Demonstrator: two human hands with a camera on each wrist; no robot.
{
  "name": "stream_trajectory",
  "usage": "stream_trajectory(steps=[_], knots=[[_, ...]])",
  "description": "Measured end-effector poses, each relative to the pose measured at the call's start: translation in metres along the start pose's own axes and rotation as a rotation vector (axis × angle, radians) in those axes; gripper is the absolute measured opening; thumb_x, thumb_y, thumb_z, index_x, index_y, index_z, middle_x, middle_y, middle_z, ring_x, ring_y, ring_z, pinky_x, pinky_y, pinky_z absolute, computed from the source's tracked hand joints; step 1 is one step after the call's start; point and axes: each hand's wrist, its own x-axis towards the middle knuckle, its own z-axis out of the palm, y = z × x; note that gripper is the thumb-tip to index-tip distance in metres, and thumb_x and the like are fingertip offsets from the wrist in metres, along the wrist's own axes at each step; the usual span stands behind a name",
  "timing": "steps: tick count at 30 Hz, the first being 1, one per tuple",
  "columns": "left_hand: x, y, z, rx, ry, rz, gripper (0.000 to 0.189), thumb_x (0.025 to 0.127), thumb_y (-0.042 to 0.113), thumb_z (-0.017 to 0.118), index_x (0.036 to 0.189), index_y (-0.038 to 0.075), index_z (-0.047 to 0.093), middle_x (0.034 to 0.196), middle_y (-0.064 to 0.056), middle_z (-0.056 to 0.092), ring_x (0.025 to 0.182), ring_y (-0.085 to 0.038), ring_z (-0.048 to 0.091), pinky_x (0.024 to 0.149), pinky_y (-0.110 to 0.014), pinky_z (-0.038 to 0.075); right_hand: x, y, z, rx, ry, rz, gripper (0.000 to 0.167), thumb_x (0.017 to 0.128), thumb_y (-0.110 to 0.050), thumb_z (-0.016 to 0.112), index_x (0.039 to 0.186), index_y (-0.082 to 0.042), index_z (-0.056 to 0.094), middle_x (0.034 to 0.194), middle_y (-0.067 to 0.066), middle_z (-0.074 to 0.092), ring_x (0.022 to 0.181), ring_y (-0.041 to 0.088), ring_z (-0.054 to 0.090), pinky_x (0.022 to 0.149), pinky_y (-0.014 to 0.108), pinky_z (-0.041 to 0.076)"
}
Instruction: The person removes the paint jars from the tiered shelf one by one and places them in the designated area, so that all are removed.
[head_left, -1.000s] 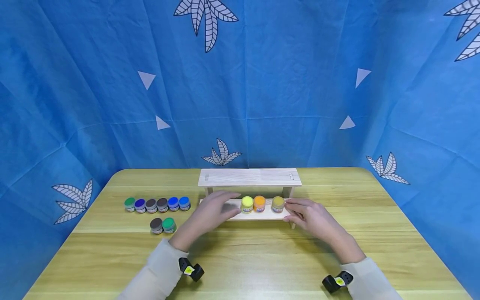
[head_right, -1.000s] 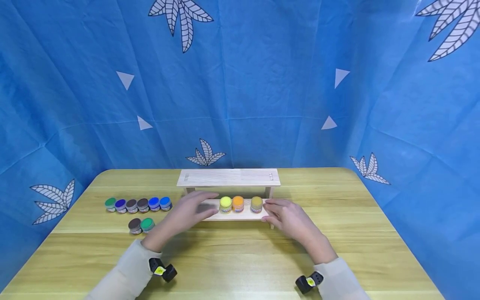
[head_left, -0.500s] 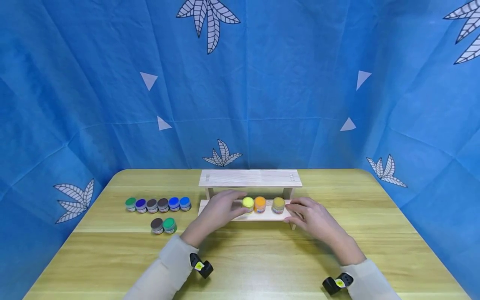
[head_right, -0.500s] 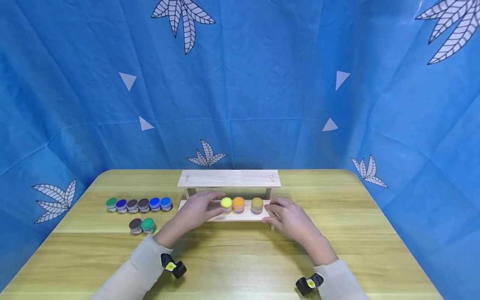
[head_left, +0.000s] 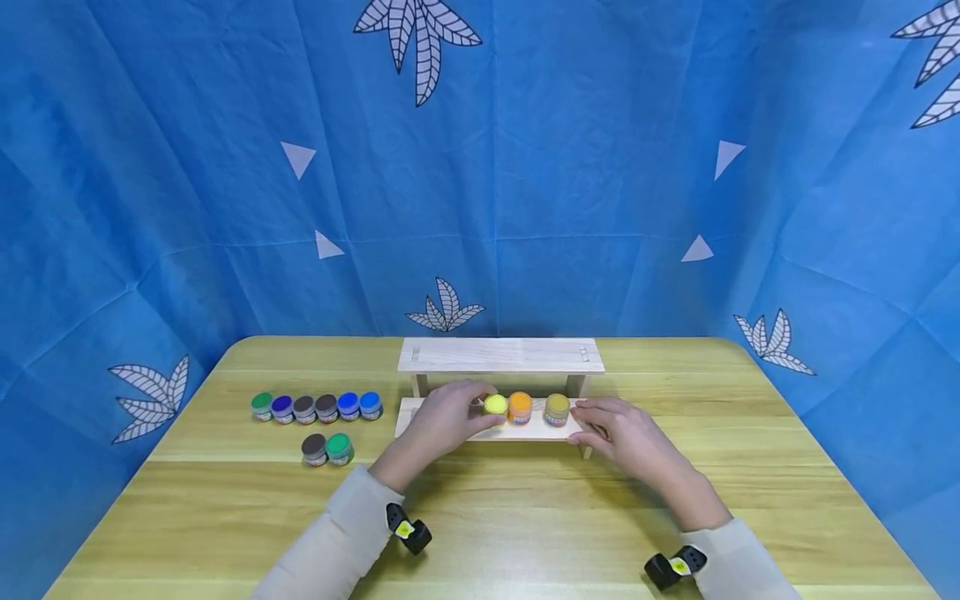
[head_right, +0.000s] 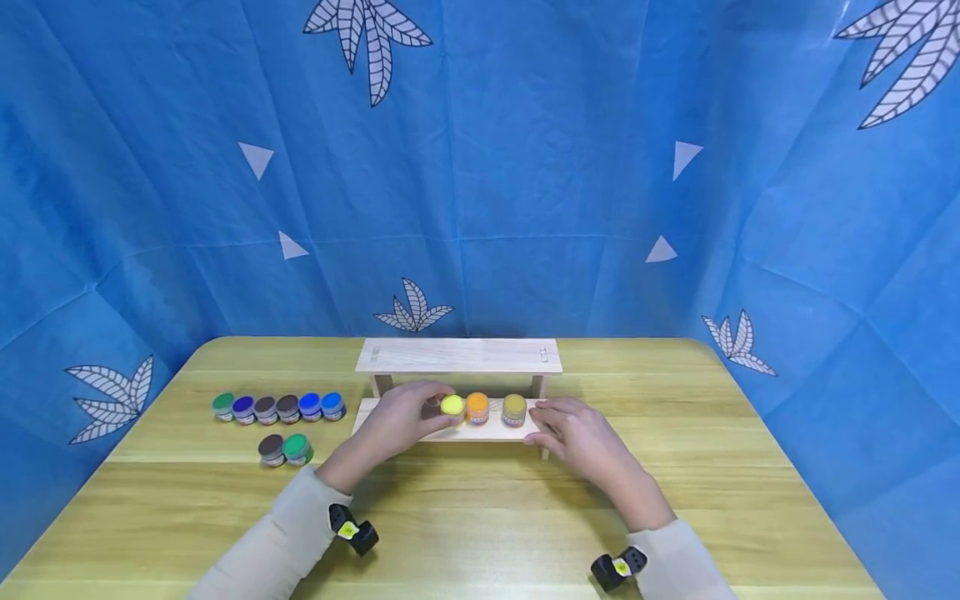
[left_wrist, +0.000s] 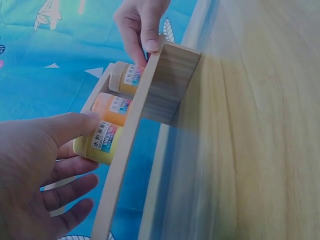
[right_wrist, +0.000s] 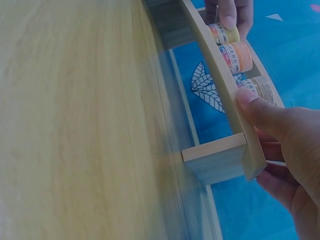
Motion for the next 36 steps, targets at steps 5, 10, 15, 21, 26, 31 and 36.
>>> stream_trajectory(steps=[5, 10, 15, 21, 26, 31, 36], knots=[[-0.007, -0.003, -0.007, -0.043, -0.002, -0.015, 0.037, 0.089, 0.039, 0.072, 0.119, 0.016, 0.068, 0.107, 0.003, 0.068, 0.094, -0.013, 0.064, 0.080, -0.030, 0.054, 0.000, -0.001, -0.001, 0.004, -0.002, 0.017, 0.045, 0.079, -0.034, 0.081, 0.113, -0.005, 0.074, 0.114, 0.009, 0.070, 0.107, 0.029, 0.065, 0.090, 0.046, 0.052], [-0.017, -0.009, -0.018, -0.077, -0.016, -0.034, 0.041, 0.090, 0.038, 0.072, 0.123, 0.015, 0.067, 0.112, 0.001, 0.067, 0.097, -0.015, 0.062, 0.080, -0.034, 0.054, -0.001, -0.001, -0.001, 0.014, -0.008, 0.027, 0.045, 0.079, -0.034, 0.080, 0.113, -0.005, 0.073, 0.115, 0.009, 0.070, 0.108, 0.029, 0.064, 0.091, 0.046, 0.052], [-0.028, -0.018, -0.028, -0.121, -0.009, -0.038, 0.040, 0.089, 0.036, 0.073, 0.124, 0.016, 0.066, 0.112, 0.004, 0.066, 0.098, -0.014, 0.059, 0.079, -0.035, 0.052, -0.001, -0.001, -0.001, 0.016, -0.010, 0.029, 0.044, 0.080, -0.033, 0.080, 0.113, -0.006, 0.074, 0.115, 0.009, 0.070, 0.109, 0.030, 0.064, 0.092, 0.047, 0.051], [-0.041, -0.027, -0.040, -0.142, 0.028, -0.062, 0.041, 0.088, 0.034, 0.075, 0.124, 0.018, 0.067, 0.108, 0.005, 0.065, 0.097, -0.014, 0.059, 0.076, -0.035, 0.052, -0.001, -0.002, -0.001, 0.017, -0.008, 0.026, 0.044, 0.079, -0.034, 0.080, 0.113, -0.006, 0.074, 0.115, 0.009, 0.070, 0.109, 0.030, 0.064, 0.092, 0.047, 0.051], [-0.052, -0.034, -0.049, -0.153, 0.055, -0.066, 0.037, 0.087, 0.033, 0.076, 0.120, 0.019, 0.068, 0.104, 0.007, 0.066, 0.094, -0.016, 0.061, 0.074, -0.036, 0.052, -0.001, -0.001, -0.001, 0.023, -0.003, 0.028, 0.045, 0.079, -0.034, 0.080, 0.113, -0.006, 0.074, 0.114, 0.009, 0.070, 0.109, 0.030, 0.064, 0.091, 0.047, 0.051], [-0.065, -0.042, -0.057, -0.155, 0.053, -0.096, 0.038, 0.087, 0.032, 0.076, 0.121, 0.017, 0.068, 0.106, 0.007, 0.066, 0.095, -0.019, 0.060, 0.077, -0.039, 0.053, -0.001, -0.001, -0.001, 0.030, -0.003, 0.036, 0.045, 0.079, -0.034, 0.080, 0.113, -0.006, 0.074, 0.114, 0.009, 0.070, 0.109, 0.030, 0.064, 0.091, 0.047, 0.052], [-0.076, -0.052, -0.067, -0.130, 0.056, -0.110, 0.042, 0.087, 0.030, 0.076, 0.124, 0.014, 0.067, 0.109, 0.004, 0.066, 0.100, -0.021, 0.061, 0.086, -0.044, 0.053, -0.001, -0.001, -0.001, 0.032, -0.004, 0.041, 0.045, 0.079, -0.034, 0.080, 0.114, -0.006, 0.073, 0.115, 0.009, 0.070, 0.109, 0.030, 0.064, 0.092, 0.047, 0.051]])
